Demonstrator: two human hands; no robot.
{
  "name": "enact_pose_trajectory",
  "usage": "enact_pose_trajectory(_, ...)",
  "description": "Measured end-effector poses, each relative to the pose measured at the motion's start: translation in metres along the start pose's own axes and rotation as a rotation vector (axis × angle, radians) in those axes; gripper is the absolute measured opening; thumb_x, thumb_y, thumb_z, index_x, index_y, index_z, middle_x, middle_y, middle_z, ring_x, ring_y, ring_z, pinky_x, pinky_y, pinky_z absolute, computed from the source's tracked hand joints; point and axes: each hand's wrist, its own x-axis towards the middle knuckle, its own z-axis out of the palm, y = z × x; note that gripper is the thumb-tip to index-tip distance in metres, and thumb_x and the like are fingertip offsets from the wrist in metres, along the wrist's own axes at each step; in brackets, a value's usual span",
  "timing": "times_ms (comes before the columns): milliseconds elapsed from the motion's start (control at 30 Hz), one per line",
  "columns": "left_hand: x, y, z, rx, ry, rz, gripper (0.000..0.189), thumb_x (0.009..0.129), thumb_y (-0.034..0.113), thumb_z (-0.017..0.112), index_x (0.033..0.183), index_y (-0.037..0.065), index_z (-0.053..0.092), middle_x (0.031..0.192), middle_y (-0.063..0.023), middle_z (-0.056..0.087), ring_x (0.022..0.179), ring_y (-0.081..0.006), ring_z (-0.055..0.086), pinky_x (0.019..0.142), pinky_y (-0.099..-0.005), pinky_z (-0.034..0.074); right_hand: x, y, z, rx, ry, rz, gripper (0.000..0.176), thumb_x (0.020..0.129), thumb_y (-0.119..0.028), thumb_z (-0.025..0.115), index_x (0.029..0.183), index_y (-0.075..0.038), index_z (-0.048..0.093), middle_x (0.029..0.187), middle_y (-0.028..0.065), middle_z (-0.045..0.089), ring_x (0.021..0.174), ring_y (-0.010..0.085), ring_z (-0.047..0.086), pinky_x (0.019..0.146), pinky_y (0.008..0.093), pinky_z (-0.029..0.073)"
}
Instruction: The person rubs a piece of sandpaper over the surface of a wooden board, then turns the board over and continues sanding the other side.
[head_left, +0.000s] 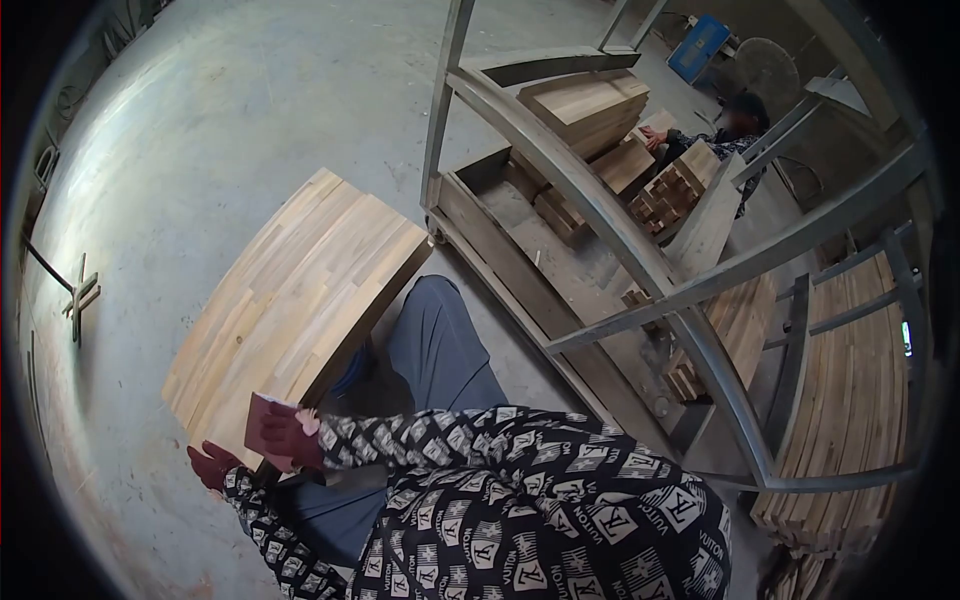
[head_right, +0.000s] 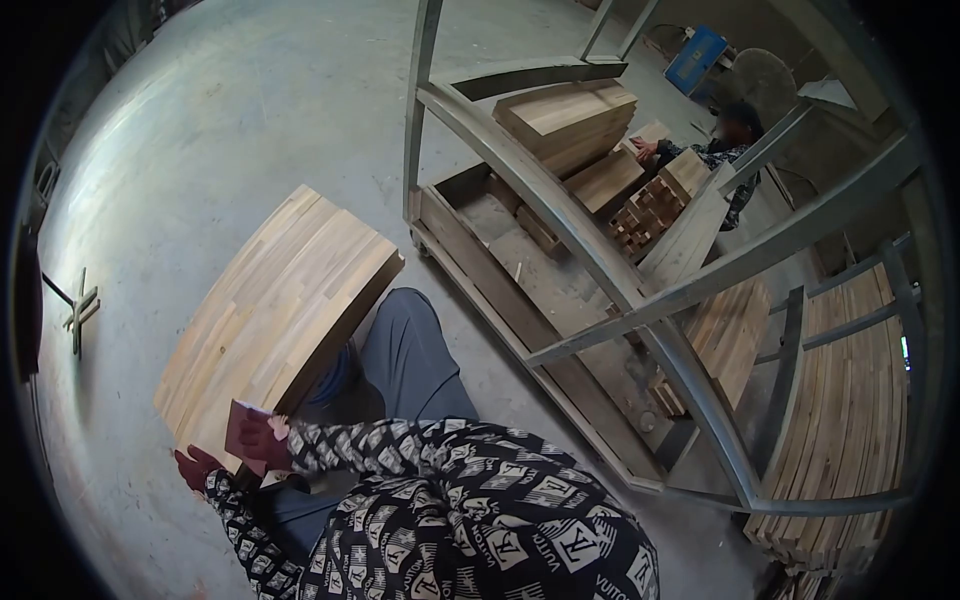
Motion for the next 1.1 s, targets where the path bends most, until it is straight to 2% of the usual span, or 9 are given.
enact_pose_trajectory(133, 0.004, -0.012, 0.011, -0.012, 0.001, 0.021, 0.059, 0.103, 0.045, 0.047, 0.144, 0.003, 0.050, 0.139, -0.0237, 0.057, 0.127, -0.0411, 0.055, 0.106, -0.0512, 0.045, -0.014, 0.060, -0.082, -0.074, -0.018, 0.101, 0.048, 0.067, -0.020, 0.077, 0.111, -0.002, 0.067, 0.114, 0.0177, 0.064, 0.112, 0.0397, 0.056, 0.096, 0.0494, 0.043)
enact_pose_trajectory(267, 0.002, -0.011, 0.014, -0.020, 0.013, 0.024, 0.058, 0.103, 0.044, 0.048, 0.143, 0.002, 0.051, 0.138, -0.0239, 0.058, 0.127, -0.0415, 0.055, 0.106, -0.0509, 0.045, -0.012, 0.127, -0.191, -0.165, -0.126, 0.380, 0.048, 0.067, -0.021, 0.077, 0.111, -0.002, 0.067, 0.114, 0.0174, 0.064, 0.112, 0.0395, 0.056, 0.096, 0.0498, 0.043)
enact_pose_trajectory(333, 0.002, -0.006, 0.009, -0.018, 0.006, 0.018, 0.058, 0.102, 0.043, 0.049, 0.143, 0.002, 0.051, 0.138, -0.0240, 0.059, 0.127, -0.0416, 0.055, 0.106, -0.0508, 0.045, -0.009, 0.141, -0.225, -0.241, 0.102, 0.306, 0.041, 0.068, -0.022, 0.078, 0.104, -0.005, 0.067, 0.108, 0.0148, 0.066, 0.103, 0.0355, 0.060, 0.092, 0.0494, 0.047)
enact_pose_trajectory(500, 0.005, -0.008, 0.013, -0.005, 0.012, 0.004, 0.058, 0.102, 0.043, 0.049, 0.143, 0.002, 0.051, 0.137, -0.0245, 0.059, 0.126, -0.0417, 0.056, 0.105, -0.0511, 0.045, -0.014, 0.125, -0.137, -0.285, 0.169, 0.356, 0.039, 0.073, -0.022, 0.074, 0.108, -0.004, 0.066, 0.112, 0.0164, 0.065, 0.105, 0.0358, 0.060, 0.094, 0.0496, 0.047)
enact_pose_trajectory(633, 0.003, -0.011, 0.010, -0.010, 0.004, 0.007, 0.059, 0.102, 0.044, 0.048, 0.143, 0.002, 0.051, 0.137, -0.0242, 0.059, 0.126, -0.0418, 0.056, 0.105, -0.0516, 0.045, -0.012, 0.052, -0.028, -0.095, 0.094, 0.166, 0.043, 0.074, -0.023, 0.073, 0.112, -0.004, 0.066, 0.117, 0.0178, 0.064, 0.110, 0.0368, 0.059, 0.099, 0.0500, 0.045)
enact_pose_trajectory(700, 0.005, -0.006, 0.009, -0.009, -0.001, 0.023, 0.059, 0.102, 0.045, 0.048, 0.143, 0.003, 0.051, 0.137, -0.0240, 0.059, 0.126, -0.0417, 0.056, 0.105, -0.0518, 0.046, -0.005, 0.024, -0.013, -0.052, 0.042, 0.060, 0.044, 0.075, -0.024, 0.073, 0.114, -0.004, 0.066, 0.120, 0.0185, 0.064, 0.113, 0.0372, 0.058, 0.101, 0.0502, 0.044)
enact_pose_trajectory(833, 0.000, -0.002, -0.002, 0.020, -0.003, 0.021, 0.058, 0.103, 0.045, 0.047, 0.143, 0.003, 0.051, 0.137, -0.0234, 0.059, 0.126, -0.0412, 0.057, 0.105, -0.0514, 0.046, -0.007, 0.049, -0.052, -0.082, 0.002, 0.042, 0.048, 0.076, -0.025, 0.072, 0.119, -0.004, 0.066, 0.125, 0.0200, 0.063, 0.118, 0.0382, 0.057, 0.105, 0.0507, 0.043)
enact_pose_trajectory(1000, 0.002, -0.014, 0.019, 0.002, 0.068, 0.053, 0.058, 0.103, 0.046, 0.047, 0.142, 0.003, 0.053, 0.135, -0.0229, 0.061, 0.125, -0.0407, 0.058, 0.104, -0.0510, 0.047, -0.028, 0.138, -0.180, -0.208, -0.089, 0.265, 0.052, 0.078, -0.026, 0.071, 0.124, -0.003, 0.066, 0.131, 0.0217, 0.061, 0.124, 0.0393, 0.055, 0.110, 0.0512, 0.040)
enact_pose_trajectory(1100, 0.005, -0.014, 0.018, 0.002, 0.058, 0.034, 0.058, 0.103, 0.046, 0.047, 0.141, 0.003, 0.054, 0.134, -0.0226, 0.062, 0.124, -0.0406, 0.058, 0.103, -0.0509, 0.047, -0.007, 0.140, -0.221, -0.256, 0.024, 0.406, 0.047, 0.076, -0.028, 0.074, 0.114, -0.001, 0.069, 0.119, 0.0191, 0.066, 0.115, 0.0382, 0.060, 0.103, 0.0551, 0.044)
